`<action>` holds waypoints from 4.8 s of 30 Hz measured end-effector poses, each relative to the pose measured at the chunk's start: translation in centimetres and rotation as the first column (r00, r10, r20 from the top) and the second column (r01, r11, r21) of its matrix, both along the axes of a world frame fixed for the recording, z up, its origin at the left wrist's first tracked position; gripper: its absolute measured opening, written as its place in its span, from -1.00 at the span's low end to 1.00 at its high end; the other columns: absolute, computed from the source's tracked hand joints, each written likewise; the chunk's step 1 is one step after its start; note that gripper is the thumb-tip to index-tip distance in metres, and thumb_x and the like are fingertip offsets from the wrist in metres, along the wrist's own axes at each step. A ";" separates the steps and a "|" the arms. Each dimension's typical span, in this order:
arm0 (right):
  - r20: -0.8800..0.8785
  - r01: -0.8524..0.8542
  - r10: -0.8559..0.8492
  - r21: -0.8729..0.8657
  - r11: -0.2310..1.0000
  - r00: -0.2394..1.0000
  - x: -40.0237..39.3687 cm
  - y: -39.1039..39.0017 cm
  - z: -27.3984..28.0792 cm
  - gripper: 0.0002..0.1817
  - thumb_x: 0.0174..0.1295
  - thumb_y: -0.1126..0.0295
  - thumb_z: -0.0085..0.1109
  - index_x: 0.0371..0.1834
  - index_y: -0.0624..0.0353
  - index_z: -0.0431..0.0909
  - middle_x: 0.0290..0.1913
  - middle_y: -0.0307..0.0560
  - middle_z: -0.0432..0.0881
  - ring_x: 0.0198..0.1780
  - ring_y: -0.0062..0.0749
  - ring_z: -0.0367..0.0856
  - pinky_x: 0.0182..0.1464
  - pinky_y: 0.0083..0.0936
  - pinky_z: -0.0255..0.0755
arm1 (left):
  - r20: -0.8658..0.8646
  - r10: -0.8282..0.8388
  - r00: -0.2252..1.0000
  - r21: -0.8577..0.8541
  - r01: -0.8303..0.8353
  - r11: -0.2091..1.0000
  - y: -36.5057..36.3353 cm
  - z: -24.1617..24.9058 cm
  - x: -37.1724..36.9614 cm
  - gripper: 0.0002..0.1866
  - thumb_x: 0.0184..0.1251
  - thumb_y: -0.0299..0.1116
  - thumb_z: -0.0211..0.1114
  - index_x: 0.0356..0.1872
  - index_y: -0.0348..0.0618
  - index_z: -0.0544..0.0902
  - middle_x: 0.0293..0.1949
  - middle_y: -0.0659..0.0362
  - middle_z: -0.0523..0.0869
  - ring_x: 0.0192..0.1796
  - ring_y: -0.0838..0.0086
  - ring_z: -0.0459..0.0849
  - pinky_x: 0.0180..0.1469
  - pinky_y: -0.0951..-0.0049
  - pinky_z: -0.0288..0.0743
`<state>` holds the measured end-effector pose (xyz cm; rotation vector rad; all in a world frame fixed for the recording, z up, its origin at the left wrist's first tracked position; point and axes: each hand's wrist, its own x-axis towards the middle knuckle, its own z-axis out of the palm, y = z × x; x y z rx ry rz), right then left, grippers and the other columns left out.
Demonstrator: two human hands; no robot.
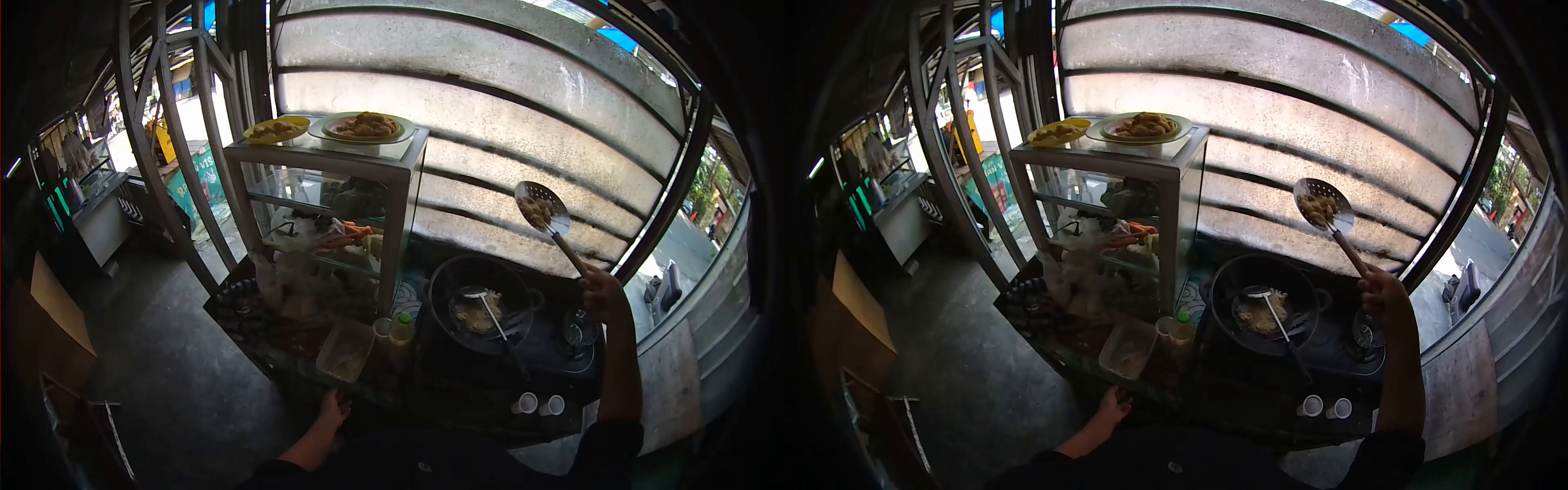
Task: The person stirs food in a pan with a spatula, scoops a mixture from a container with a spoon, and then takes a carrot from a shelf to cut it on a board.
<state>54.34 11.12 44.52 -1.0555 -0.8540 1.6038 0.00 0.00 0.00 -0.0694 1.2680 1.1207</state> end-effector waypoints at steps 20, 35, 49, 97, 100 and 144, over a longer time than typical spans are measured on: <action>0.410 -0.141 0.001 0.311 0.940 0.912 -39.9 17.2 13.2 -0.97 0.11 0.50 -0.14 -0.43 0.11 0.26 -0.57 -0.29 0.24 -0.71 -0.73 0.12 -0.77 -0.78 -0.03 | 0.160 0.233 0.959 -0.111 -0.217 0.970 -3.1 -2.3 -24.5 -0.61 0.28 -0.09 0.04 0.09 0.07 0.32 0.04 0.24 0.43 -0.14 0.21 0.48 -0.35 0.34 0.42; 0.748 -0.250 -0.088 0.327 0.911 0.657 -43.5 16.9 13.7 -0.81 0.09 0.51 -0.19 -0.22 0.17 0.34 -0.56 -0.31 0.20 -0.72 -0.71 0.09 -0.77 -0.71 -0.02 | 0.196 0.264 0.945 -0.109 -0.246 0.963 -1.5 -3.6 -28.7 -0.57 0.27 -0.10 0.06 0.14 0.10 0.27 0.04 0.22 0.44 -0.14 0.16 0.49 -0.38 0.35 0.43; 0.705 -0.353 -0.708 0.673 0.650 0.040 -41.4 18.3 11.2 -0.47 0.19 0.42 -0.11 0.29 0.17 0.20 -0.09 0.22 0.55 -0.18 -0.09 0.58 -0.12 -0.30 0.45 | 0.201 0.212 0.956 -0.121 -0.190 0.974 -1.2 -4.9 -28.5 -0.57 0.28 -0.11 0.02 0.16 0.12 0.26 0.06 0.21 0.43 -0.11 0.17 0.48 -0.31 0.30 0.42; -0.156 0.743 -0.782 -0.244 0.623 0.604 10.0 -6.3 -28.1 -0.92 0.17 0.43 -0.02 -0.30 -0.01 0.32 -0.53 -0.25 0.44 -0.70 -0.63 0.28 -0.66 -0.66 0.15 | -0.628 -0.630 0.456 0.079 0.843 0.531 -5.5 -12.5 -1.5 -0.66 0.00 -0.30 0.32 -0.24 -0.30 0.51 -0.33 -0.12 0.56 -0.27 0.03 0.55 -0.22 0.18 0.41; -0.148 0.746 -0.775 -0.211 0.632 0.614 11.1 -6.7 -28.6 -0.89 0.20 0.38 -0.01 -0.23 -0.03 0.34 -0.47 -0.27 0.47 -0.65 -0.61 0.32 -0.63 -0.65 0.19 | -0.722 -0.561 0.404 0.095 0.861 0.499 -6.8 -12.4 0.3 -0.69 0.00 -0.31 0.31 -0.29 -0.30 0.50 -0.36 -0.12 0.54 -0.31 0.04 0.54 -0.26 0.20 0.40; 0.708 0.094 -0.678 0.675 0.732 0.198 0.9 -8.6 -31.0 -0.61 0.32 0.23 -0.13 0.14 0.16 0.37 -0.36 0.14 0.62 -0.43 0.00 0.61 -0.40 -0.29 0.45 | -0.317 -0.711 0.627 -0.273 0.658 0.702 -10.2 -5.6 7.1 -0.77 0.17 -0.21 0.01 -0.29 -0.08 0.53 -0.38 0.19 0.44 -0.34 0.39 0.43 -0.36 0.27 0.34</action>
